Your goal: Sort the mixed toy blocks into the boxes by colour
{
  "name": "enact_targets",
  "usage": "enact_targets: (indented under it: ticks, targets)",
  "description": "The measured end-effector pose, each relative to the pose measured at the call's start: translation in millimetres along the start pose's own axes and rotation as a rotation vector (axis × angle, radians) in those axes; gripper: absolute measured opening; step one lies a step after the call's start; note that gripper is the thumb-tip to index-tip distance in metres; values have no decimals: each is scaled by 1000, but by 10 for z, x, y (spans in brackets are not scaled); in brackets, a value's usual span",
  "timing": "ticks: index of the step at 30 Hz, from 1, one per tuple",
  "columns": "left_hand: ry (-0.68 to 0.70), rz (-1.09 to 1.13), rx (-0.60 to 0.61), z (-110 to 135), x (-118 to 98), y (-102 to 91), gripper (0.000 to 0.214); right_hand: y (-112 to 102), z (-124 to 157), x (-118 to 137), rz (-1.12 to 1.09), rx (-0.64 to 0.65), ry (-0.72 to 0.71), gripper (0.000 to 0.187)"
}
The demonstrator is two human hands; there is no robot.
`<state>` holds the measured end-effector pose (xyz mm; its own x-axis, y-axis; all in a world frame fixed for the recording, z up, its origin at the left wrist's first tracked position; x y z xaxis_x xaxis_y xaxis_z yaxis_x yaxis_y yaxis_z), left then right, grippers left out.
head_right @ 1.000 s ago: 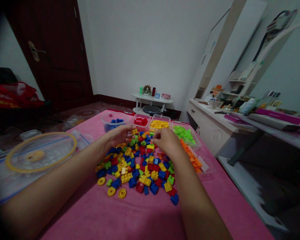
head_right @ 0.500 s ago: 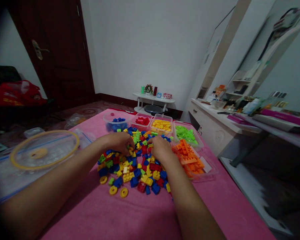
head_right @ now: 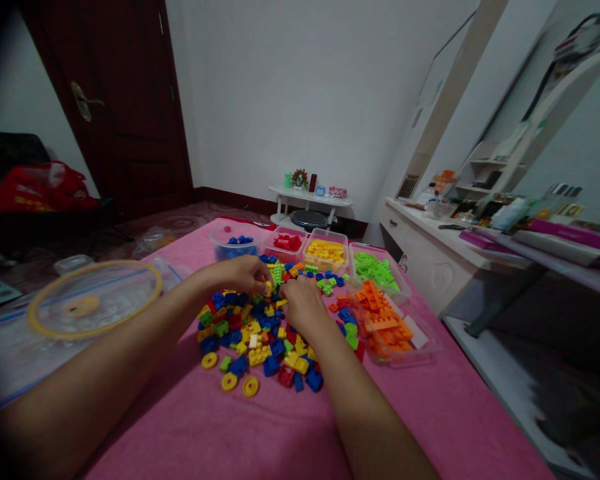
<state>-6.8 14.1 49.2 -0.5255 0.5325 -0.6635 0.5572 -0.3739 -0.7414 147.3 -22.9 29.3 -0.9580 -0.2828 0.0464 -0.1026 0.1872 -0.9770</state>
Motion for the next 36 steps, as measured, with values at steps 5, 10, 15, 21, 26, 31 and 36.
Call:
enact_targets:
  ticks: [5,10,15,21,26,31,36]
  targets:
    - [-102,436,-197,-35,-52,25,19,-99,-80,-191,-314,-143,190,16]
    - [-226,934,-272,-99,-44,125,16,-257,-109,-282,-669,-342,193,19]
    - [-305,1324,-149,-161,16,245,17,-277,-104,-237,-808,-346,183,22]
    - [-224,1527,-98,-174,15,294,31,-341,-98,-199,-956,-289,161,26]
    - [-287,1486,-180,-178,34,343,27,-619,-41,-335,-1056,-370,257,26]
    - [-356,1401,-267,-272,-2,371,23,-871,46,-631,-1151,-559,331,27]
    - [-249,1176,-373,-793,-33,269,11,-986,116,-886,-1242,-715,414,22]
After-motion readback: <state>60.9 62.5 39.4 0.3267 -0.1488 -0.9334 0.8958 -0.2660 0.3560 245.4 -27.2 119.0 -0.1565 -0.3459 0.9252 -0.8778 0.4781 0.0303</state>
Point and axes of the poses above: each hand's wrist, its own z-axis away from the middle knuckle, its own y-axis out of the palm, x = y × z, the point moved 3 cm from there along -z, towards the middle knuckle, and after that the axes turned 14 degrees about y, right-handed, at the moved point
